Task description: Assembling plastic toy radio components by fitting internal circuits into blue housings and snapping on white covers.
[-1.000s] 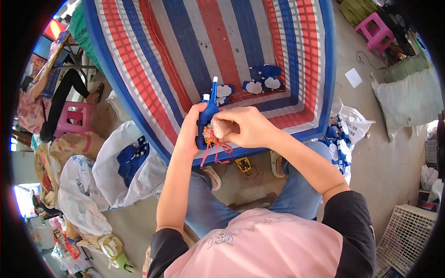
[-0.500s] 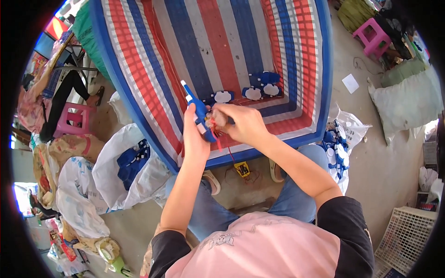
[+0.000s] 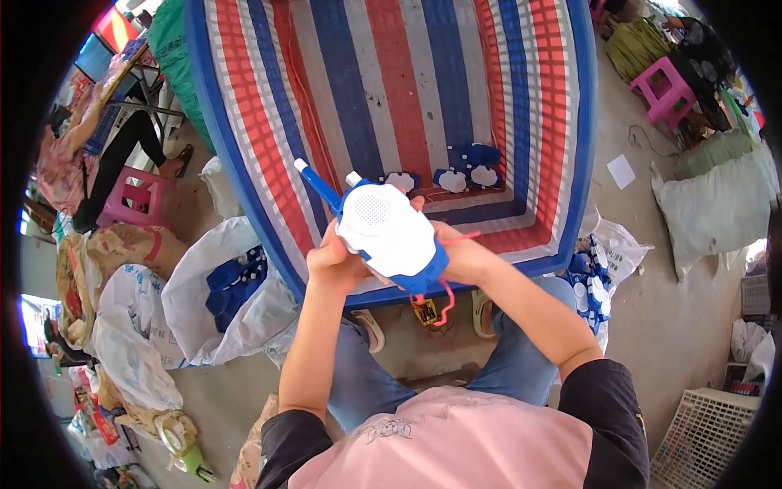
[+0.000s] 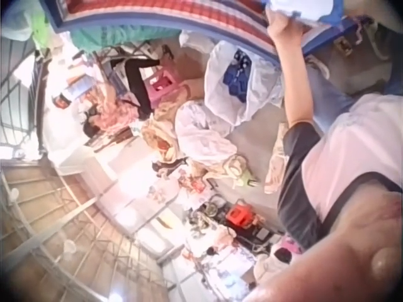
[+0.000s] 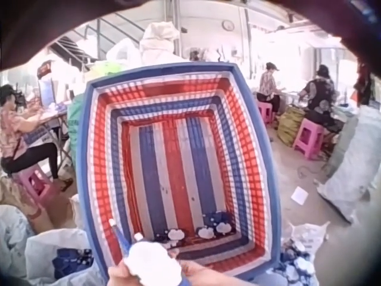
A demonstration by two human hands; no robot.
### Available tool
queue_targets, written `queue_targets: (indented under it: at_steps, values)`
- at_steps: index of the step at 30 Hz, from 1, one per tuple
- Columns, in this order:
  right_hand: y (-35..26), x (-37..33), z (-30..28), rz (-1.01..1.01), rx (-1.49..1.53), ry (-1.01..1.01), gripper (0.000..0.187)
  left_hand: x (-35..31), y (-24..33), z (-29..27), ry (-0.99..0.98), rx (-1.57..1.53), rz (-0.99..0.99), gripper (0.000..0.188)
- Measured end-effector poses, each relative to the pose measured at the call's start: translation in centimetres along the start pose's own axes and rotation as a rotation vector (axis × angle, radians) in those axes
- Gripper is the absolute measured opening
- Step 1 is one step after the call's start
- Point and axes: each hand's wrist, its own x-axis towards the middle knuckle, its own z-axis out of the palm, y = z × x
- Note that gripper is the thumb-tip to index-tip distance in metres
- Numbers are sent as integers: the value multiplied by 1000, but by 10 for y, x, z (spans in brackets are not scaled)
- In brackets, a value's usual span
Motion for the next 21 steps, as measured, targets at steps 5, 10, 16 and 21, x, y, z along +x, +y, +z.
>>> queue_targets:
  at_steps: [5,10,16,21]
  values:
    - [-34,-3,-12,-108,-378,209,28,-17,7,-25,83,137,-324,77]
    - [-48,-8,-6,-169,-432,237,28,-14,5,-9,93,281,-496,75]
    - [-49,-14,-7,-197,-401,215,22,-8,0,-7,0,290,-522,72]
    - [-46,-12,-7,-237,-427,153,24,-11,1,-9,32,248,-540,73]
